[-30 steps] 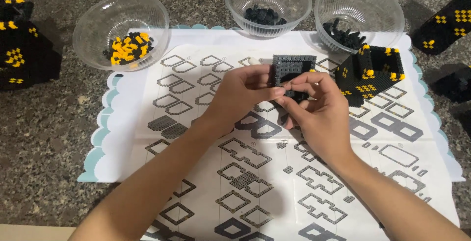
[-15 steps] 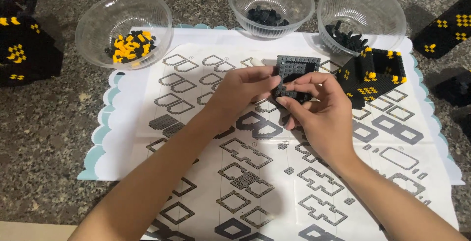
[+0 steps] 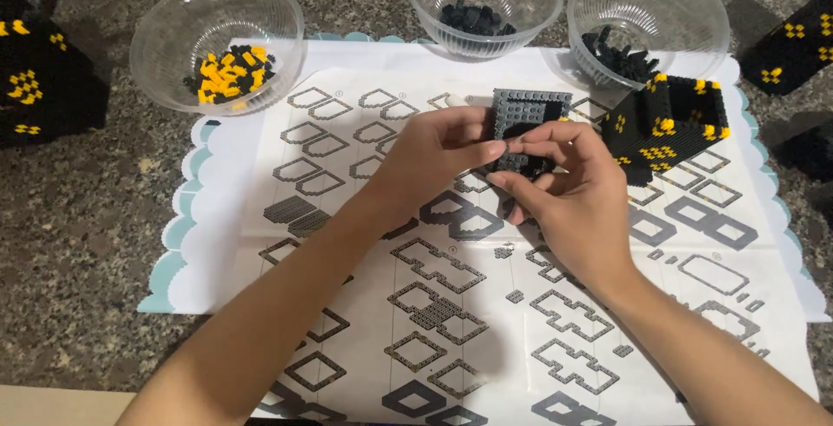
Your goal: The person assembles a small structure using black and yellow plastic bricks, following a printed instruction sheet on the table. They use a white plastic mallet to tap the bricks into place and secure the connections.
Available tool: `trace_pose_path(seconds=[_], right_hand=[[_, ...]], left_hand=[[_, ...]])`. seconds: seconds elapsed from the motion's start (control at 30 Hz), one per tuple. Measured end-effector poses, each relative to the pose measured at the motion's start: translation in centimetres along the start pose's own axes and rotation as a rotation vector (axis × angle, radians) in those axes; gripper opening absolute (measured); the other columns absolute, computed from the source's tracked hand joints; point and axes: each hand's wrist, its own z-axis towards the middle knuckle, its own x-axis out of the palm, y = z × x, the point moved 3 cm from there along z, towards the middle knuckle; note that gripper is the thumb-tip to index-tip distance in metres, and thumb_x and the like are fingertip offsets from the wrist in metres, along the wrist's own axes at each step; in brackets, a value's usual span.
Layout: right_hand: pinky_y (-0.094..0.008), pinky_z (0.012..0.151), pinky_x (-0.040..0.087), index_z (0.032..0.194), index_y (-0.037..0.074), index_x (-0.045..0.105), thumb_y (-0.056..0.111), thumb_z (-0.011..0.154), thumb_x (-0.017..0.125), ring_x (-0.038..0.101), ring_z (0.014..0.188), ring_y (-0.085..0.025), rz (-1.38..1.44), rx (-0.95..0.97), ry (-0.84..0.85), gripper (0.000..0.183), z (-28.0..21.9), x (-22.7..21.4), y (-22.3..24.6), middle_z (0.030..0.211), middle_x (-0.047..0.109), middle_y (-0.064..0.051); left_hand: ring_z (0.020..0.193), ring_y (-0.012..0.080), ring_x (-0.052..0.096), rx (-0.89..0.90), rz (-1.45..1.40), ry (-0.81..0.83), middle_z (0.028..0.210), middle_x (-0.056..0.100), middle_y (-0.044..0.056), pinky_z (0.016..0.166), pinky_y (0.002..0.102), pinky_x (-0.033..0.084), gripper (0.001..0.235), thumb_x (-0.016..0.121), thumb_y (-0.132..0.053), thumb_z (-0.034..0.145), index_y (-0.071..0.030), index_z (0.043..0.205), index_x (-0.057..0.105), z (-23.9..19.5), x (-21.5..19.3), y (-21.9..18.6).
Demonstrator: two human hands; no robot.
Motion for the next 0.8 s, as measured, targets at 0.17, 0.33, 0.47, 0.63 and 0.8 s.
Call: trace_pose_path(seconds=[0.17, 0.33, 0.47, 0.63, 0.8], right_hand=[[-0.025, 0.04, 0.052, 0.102, -0.003, 0.05, -0.009, 0.073, 0.073, 0.06, 0.041, -0.017, 0.013, -0.013, 0.001, 0.037, 0.2, 0.2, -0.1, 0.093, 0.067, -0.023], [-0.026, 0.039, 0.052, 0.102, -0.004, 0.05, -0.01, 0.073, 0.073, 0.06, 0.041, -0.017, 0.018, -0.021, -0.004, 0.038, 0.2, 0.0, -0.2, 0.092, 0.067, -0.024], [-0.026, 0.039, 0.052, 0.102, -0.005, 0.049, -0.01, 0.073, 0.073, 0.059, 0.04, -0.018, 0.031, -0.012, -0.003, 0.038, 0.2, 0.0, -0.2, 0.092, 0.066, -0.023], [-0.027, 0.038, 0.052, 0.102, -0.005, 0.05, -0.009, 0.073, 0.072, 0.059, 0.04, -0.018, -0.005, -0.003, -0.006, 0.037, 0.4, -0.1, 0.5, 0.091, 0.067, -0.023], [-0.026, 0.039, 0.052, 0.104, -0.006, 0.048, -0.009, 0.073, 0.071, 0.059, 0.04, -0.017, 0.001, 0.026, -0.024, 0.039, 0.5, -0.3, 0.6, 0.09, 0.067, -0.022]], left_hand=[[0.065, 0.008, 0.051, 0.047, 0.014, -0.013, 0.068, 0.057, 0.0, 0.064, 0.026, 0.044, 0.03, 0.07, -0.022, 0.083, -0.005, 0.107, 0.067, -0.3, 0.5, -1.3], [0.064, 0.0082, 0.052, 0.031, 0.057, -0.002, 0.068, 0.057, 0.0, 0.063, 0.025, 0.044, 0.029, 0.067, -0.019, 0.085, -0.003, 0.109, 0.065, 0.0, 0.6, -0.3], [0.066, 0.009, 0.054, 0.026, 0.065, -0.015, 0.069, 0.059, 0.002, 0.063, 0.025, 0.046, 0.028, 0.067, -0.021, 0.086, -0.003, 0.108, 0.066, 0.0, 0.9, -0.3], [0.08, 0.0157, 0.062, -0.051, 0.001, -0.008, 0.081, 0.064, 0.01, 0.076, 0.03, 0.05, 0.033, 0.063, -0.029, 0.088, -0.003, 0.108, 0.066, 0.4, 0.1, 1.0], [0.082, 0.0201, 0.068, 0.168, 0.344, -0.06, 0.086, 0.07, 0.011, 0.072, 0.034, 0.054, 0.029, 0.056, -0.025, 0.093, -0.005, 0.112, 0.065, -0.7, -2.0, -3.2]])
